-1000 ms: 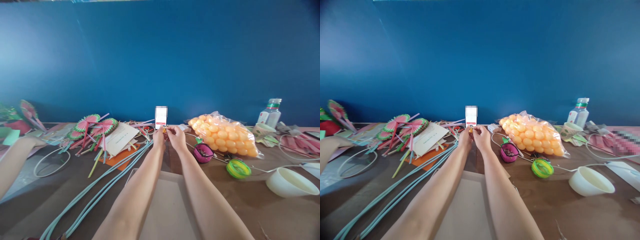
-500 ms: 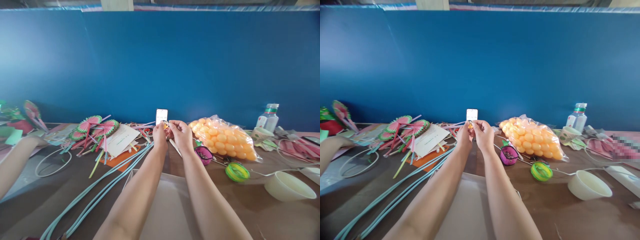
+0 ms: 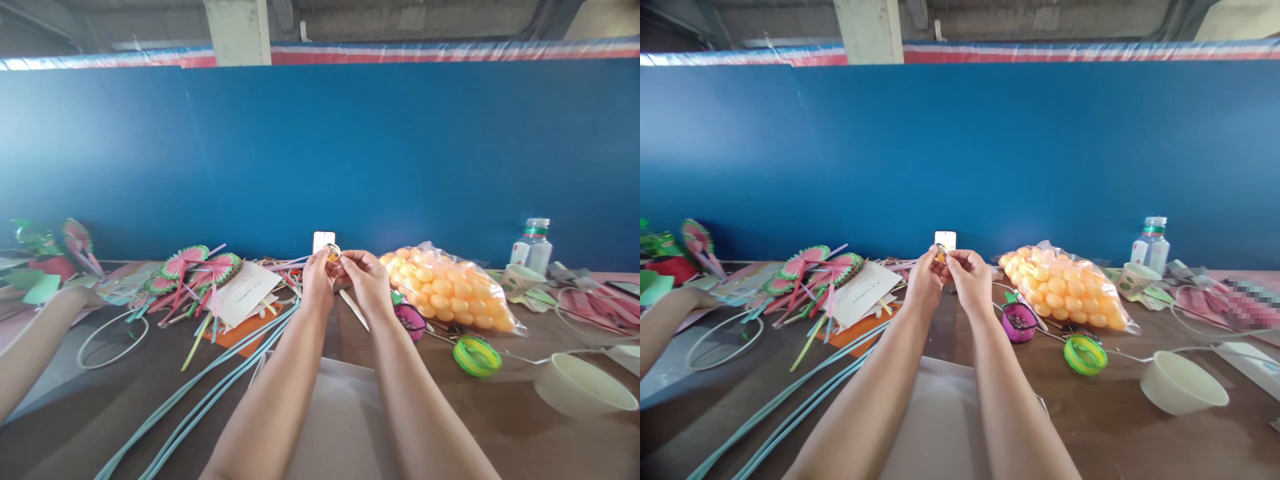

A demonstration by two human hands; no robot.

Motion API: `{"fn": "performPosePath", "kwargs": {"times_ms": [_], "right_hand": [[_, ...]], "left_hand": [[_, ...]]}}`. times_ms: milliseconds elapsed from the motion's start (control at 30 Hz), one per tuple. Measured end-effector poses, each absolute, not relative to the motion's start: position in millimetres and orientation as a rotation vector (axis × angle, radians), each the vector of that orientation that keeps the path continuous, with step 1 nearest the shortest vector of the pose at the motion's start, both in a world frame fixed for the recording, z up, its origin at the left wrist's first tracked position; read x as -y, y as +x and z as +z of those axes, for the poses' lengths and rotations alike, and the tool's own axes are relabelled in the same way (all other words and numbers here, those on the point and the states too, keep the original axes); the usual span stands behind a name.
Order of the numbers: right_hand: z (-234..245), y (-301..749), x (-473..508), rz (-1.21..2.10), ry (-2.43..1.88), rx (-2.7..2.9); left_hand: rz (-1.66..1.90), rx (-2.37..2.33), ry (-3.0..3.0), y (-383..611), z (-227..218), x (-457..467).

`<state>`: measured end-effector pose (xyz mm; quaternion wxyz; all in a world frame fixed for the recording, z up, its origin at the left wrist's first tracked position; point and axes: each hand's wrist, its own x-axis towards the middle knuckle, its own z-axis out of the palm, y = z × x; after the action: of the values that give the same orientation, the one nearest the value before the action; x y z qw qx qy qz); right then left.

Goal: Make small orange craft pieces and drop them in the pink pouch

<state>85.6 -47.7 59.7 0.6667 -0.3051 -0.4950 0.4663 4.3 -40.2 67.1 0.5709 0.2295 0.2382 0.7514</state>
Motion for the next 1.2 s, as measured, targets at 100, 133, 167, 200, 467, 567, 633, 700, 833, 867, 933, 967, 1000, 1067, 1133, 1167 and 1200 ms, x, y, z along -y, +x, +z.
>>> {"fn": "performPosePath", "kwargs": {"times_ms": [100, 133, 167, 200, 467, 567, 633, 700, 833, 867, 933, 967, 1000, 1067, 1133, 1167, 1200], "right_hand": [[54, 83, 46, 1.08, -0.69, 1.126], [52, 82, 46, 1.079, -0.696, 1.128], [51, 82, 46, 1.076, -0.703, 1.128], [51, 81, 46, 1.074, -0.711, 1.129], [44, 76, 41, 1.122, -0.723, 1.119], [41, 75, 39, 1.126, -0.719, 1.106], [40, 75, 38, 1.152, -0.725, 1.09], [40, 75, 37, 1.176, -0.736, 1.075], [37, 75, 36, 1.179, -0.753, 1.049], [37, 75, 35, 1.177, -0.753, 1.044], [35, 74, 35, 1.179, -0.757, 1.037], [35, 74, 34, 1.184, -0.762, 1.035], [35, 74, 34, 1.189, -0.769, 1.032], [34, 73, 34, 1.191, -0.778, 1.026], [34, 73, 34, 1.185, -0.784, 1.022], [33, 73, 33, 1.18, -0.787, 1.023], [33, 73, 32, 1.174, -0.791, 1.028]], "left_hand": [[1.75, -0.604, 0.528, 5, 65, 42], [1.744, -0.619, 0.526, 5, 65, 42], [1.742, -0.63, 0.521, 5, 64, 43], [1.743, -0.635, 0.516, 5, 63, 43], [1.729, -0.722, 0.451, 5, 58, 41], [1.721, -0.728, 0.458, 5, 55, 39], [1.72, -0.725, 0.465, 4, 53, 36], [1.726, -0.733, 0.458, 3, 51, 34], [1.747, -0.765, 0.406, 2, 50, 31], [1.744, -0.771, 0.396, 1, 50, 31], [1.733, -0.776, 0.39, 1, 50, 30], [1.731, -0.773, 0.392, 1, 50, 30], [1.731, -0.768, 0.398, 1, 49, 30], [1.735, -0.76, 0.415, 2, 47, 29], [1.742, -0.757, 0.429, 1, 46, 28], [1.748, -0.759, 0.431, 1, 45, 27], [1.756, -0.765, 0.43, 1, 45, 27]]}}
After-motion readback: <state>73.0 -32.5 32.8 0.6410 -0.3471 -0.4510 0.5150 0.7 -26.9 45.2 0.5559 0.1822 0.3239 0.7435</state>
